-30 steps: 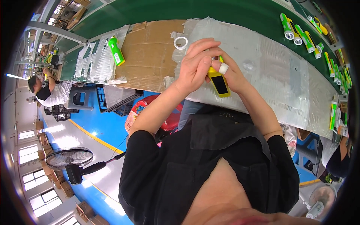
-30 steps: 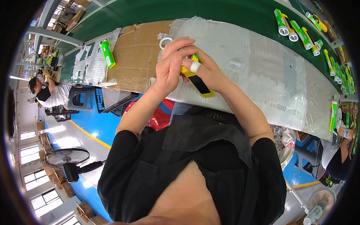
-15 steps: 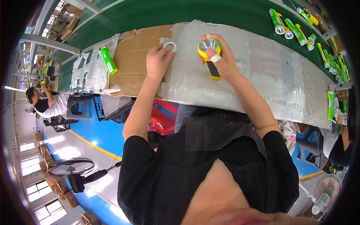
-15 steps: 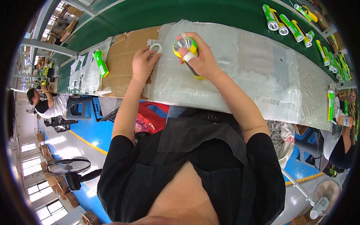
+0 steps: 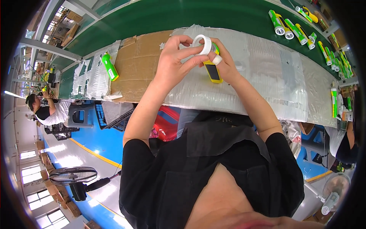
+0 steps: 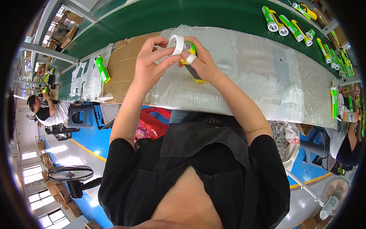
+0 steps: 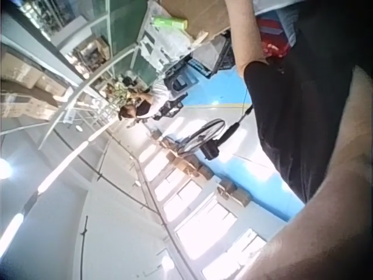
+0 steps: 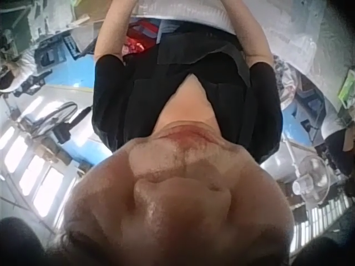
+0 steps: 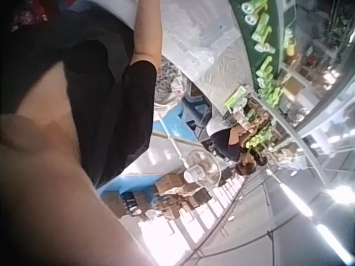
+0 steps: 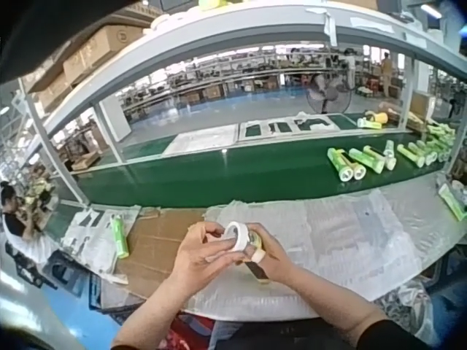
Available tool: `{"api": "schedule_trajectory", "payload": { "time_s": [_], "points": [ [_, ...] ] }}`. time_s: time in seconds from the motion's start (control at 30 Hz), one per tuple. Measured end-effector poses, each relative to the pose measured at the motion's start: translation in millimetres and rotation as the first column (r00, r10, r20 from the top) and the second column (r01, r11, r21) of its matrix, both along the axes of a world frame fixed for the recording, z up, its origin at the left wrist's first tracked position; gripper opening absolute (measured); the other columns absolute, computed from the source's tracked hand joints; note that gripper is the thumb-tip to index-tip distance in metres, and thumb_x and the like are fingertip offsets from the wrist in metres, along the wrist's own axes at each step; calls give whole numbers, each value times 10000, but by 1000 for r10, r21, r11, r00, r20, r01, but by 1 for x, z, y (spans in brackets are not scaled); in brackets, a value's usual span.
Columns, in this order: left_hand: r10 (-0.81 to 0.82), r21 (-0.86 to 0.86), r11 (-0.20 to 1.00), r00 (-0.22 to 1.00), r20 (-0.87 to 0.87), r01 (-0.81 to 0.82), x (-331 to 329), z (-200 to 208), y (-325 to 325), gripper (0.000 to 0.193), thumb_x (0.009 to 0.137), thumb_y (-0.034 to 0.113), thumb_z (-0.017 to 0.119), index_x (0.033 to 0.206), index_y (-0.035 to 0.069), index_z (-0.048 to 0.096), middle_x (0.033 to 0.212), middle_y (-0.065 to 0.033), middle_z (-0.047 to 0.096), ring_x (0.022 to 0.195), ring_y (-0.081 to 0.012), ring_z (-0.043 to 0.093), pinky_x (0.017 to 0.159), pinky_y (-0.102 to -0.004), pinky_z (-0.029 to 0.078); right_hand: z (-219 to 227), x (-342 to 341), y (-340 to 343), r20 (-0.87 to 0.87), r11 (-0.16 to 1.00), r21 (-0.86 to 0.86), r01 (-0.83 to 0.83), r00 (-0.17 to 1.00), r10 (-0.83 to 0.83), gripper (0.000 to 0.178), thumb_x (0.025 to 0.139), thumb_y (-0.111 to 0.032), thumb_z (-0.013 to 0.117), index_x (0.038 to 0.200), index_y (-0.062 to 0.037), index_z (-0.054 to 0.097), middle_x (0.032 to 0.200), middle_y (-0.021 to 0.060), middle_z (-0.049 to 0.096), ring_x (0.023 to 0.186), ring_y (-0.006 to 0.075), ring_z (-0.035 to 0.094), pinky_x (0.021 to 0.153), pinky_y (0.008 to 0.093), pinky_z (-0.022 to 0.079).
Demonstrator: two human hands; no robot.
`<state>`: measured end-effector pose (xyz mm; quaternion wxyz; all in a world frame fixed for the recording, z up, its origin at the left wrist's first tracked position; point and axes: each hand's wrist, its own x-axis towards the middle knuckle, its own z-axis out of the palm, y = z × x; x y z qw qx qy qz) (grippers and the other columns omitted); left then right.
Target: Assembling the head components of various flashlights at a factory workstation.
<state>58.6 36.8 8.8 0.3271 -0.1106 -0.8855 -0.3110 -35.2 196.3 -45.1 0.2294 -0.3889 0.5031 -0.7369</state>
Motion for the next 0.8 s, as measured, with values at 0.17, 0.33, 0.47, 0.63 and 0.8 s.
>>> {"api": "schedule_trajectory", "payload": {
  "time_s": [0.17, 0.33, 0.47, 0.63, 0.8],
  "points": [
    [-65, -20, 998, 998, 12, 65, -7, 8, 6, 300, 699, 261, 821, 975, 157, 766, 983, -63, 578, 885, -228, 564, 753, -350, 489, 8, -11, 8, -288, 962, -107, 250, 919, -270, 454, 989, -287, 545, 1384, -106, 412, 1115, 88, 613, 988, 204, 619, 895, 324, 498],
    [-83, -91, 992, 994, 65, 89, -12, 14, 16, 353, 694, 262, 833, 1008, 137, 730, 1007, -81, 602, 924, -267, 594, 767, -371, 500, 39, -51, 47, -660, 971, 70, 228, 741, -126, 438, 756, -189, 815, 1132, -55, 635, 1119, 58, 643, 1026, 187, 627, 923, 321, 484],
    [-85, -119, 988, 992, 95, 96, -22, 8, 34, 466, 693, 248, 851, 1066, 96, 616, 1079, -86, 640, 958, -239, 630, 780, -353, 515, 77, -67, 66, -783, 948, 228, 221, 620, 43, 431, 756, -181, 792, 1131, -50, 625, 1041, 72, 629, 935, 205, 622, 837, 314, 492],
    [-130, 77, 990, 969, 211, 116, -31, -2, 52, 454, 715, 256, 849, 1015, 101, 546, 1006, -57, 685, 861, -227, 649, 755, -333, 519, 123, -61, 64, -768, 776, 592, 215, 441, 464, 455, 723, -131, 770, 1132, -26, 602, 856, 63, 494, 755, 212, 509, 666, 345, 436],
    [-166, 72, 985, 971, 171, 156, -36, -6, 53, 457, 721, 266, 849, 1005, 90, 537, 1014, -63, 700, 848, -215, 656, 760, -319, 523, 133, -63, 55, -668, 628, 734, 260, 449, 594, 408, 767, -140, 737, 1146, -46, 618, 870, 66, 505, 760, 208, 534, 671, 331, 460]
  ]
}}
